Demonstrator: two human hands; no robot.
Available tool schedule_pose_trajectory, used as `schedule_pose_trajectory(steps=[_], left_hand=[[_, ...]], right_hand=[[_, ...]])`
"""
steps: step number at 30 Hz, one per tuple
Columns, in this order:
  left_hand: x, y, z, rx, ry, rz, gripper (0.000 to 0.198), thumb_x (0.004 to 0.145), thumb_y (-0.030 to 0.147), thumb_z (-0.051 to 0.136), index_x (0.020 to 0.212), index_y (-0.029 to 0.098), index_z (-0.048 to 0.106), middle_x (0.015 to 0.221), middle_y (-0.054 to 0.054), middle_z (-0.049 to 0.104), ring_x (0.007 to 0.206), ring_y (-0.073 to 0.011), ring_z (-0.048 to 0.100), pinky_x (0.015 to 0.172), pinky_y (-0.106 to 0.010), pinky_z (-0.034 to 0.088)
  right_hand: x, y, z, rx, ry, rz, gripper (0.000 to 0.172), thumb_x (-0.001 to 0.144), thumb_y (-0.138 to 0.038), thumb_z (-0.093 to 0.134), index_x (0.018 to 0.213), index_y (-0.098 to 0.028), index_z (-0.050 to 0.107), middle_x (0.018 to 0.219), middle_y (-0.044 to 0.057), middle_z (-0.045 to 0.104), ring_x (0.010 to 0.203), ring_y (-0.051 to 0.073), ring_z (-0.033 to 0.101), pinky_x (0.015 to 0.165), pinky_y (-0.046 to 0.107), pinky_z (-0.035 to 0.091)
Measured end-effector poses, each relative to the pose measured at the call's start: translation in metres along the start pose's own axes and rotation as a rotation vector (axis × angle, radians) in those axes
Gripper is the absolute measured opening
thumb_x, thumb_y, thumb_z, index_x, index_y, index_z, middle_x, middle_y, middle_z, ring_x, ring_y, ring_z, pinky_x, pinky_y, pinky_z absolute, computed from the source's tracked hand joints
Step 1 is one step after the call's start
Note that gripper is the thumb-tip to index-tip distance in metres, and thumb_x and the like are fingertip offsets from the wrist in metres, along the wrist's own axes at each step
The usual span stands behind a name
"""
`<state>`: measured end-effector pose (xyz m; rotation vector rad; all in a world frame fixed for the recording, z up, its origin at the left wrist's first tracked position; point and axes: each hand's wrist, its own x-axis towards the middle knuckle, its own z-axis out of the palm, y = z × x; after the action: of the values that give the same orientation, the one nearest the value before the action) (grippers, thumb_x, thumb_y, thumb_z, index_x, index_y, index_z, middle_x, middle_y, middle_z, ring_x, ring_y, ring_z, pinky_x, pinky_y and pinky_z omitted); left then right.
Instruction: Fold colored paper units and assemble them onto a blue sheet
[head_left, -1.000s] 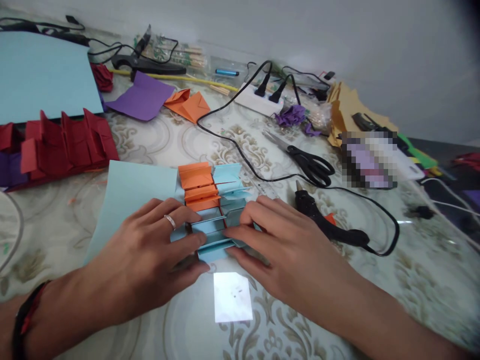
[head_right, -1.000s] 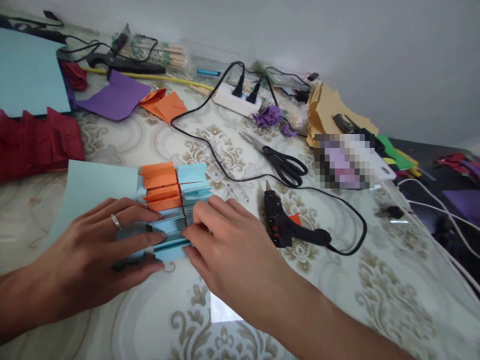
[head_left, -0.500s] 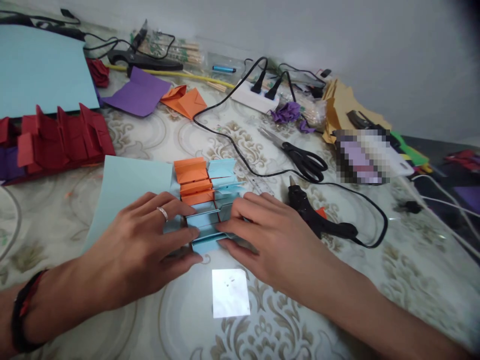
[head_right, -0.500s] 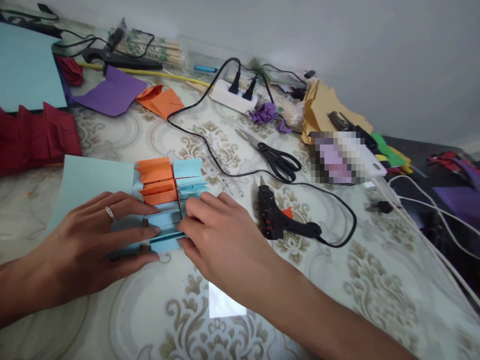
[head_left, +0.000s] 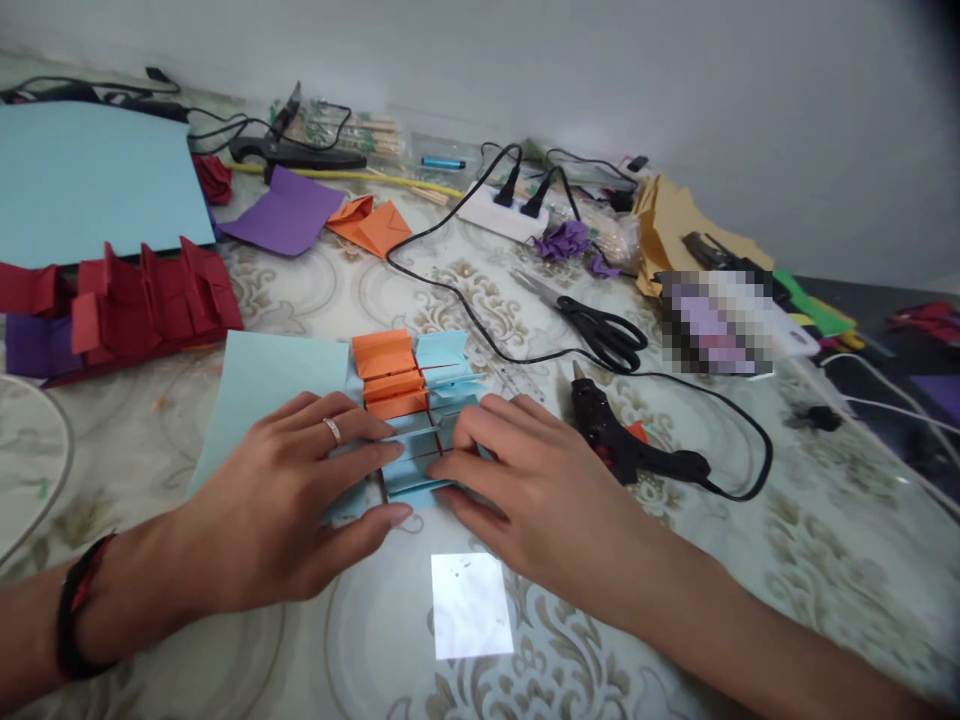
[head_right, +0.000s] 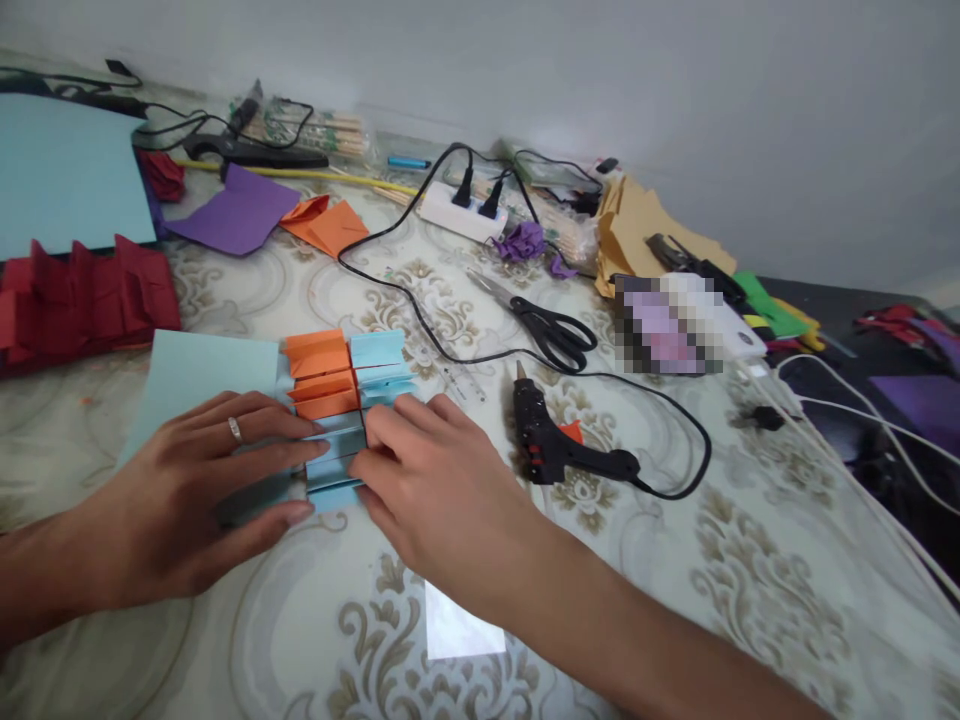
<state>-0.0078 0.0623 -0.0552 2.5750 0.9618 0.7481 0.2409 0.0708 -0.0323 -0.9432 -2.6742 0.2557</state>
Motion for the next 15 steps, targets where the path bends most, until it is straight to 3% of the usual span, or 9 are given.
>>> schedule_pose_trajectory(steps=[3, 7, 15], left_hand=[[0.003, 0.001, -0.004, -0.045, 0.028, -0.005, 0.019, 0.099, 0.021, 0.061, 0.117, 0.020, 0.067, 0.113, -0.007, 0.075, 0.103, -0.0251, 0.069, 0.088, -0.043, 0.052], [0.004, 0.003, -0.008, -0.100, 0.070, -0.059, 0.023, 0.099, 0.019, 0.058, 0.119, 0.020, 0.068, 0.114, -0.009, 0.075, 0.104, -0.0255, 0.070, 0.087, -0.043, 0.055], [0.004, 0.001, -0.009, -0.193, 0.096, -0.129, 0.024, 0.099, 0.016, 0.057, 0.119, 0.018, 0.071, 0.115, -0.010, 0.073, 0.106, -0.0215, 0.071, 0.092, -0.037, 0.060]], right_hand=[[0.001, -0.005, -0.002, 0.043, 0.043, -0.033, 0.014, 0.096, -0.015, 0.067, 0.084, -0.016, 0.073, 0.085, 0.004, 0.061, 0.080, 0.020, 0.050, 0.077, 0.036, 0.035], [-0.001, -0.011, -0.008, 0.055, 0.084, -0.055, 0.023, 0.099, -0.011, 0.058, 0.080, -0.015, 0.070, 0.082, 0.003, 0.058, 0.079, 0.020, 0.048, 0.078, 0.037, 0.035], [-0.006, -0.014, -0.010, -0.021, 0.014, -0.110, 0.019, 0.097, -0.013, 0.061, 0.079, -0.016, 0.067, 0.082, 0.004, 0.057, 0.081, 0.022, 0.046, 0.076, 0.038, 0.033]])
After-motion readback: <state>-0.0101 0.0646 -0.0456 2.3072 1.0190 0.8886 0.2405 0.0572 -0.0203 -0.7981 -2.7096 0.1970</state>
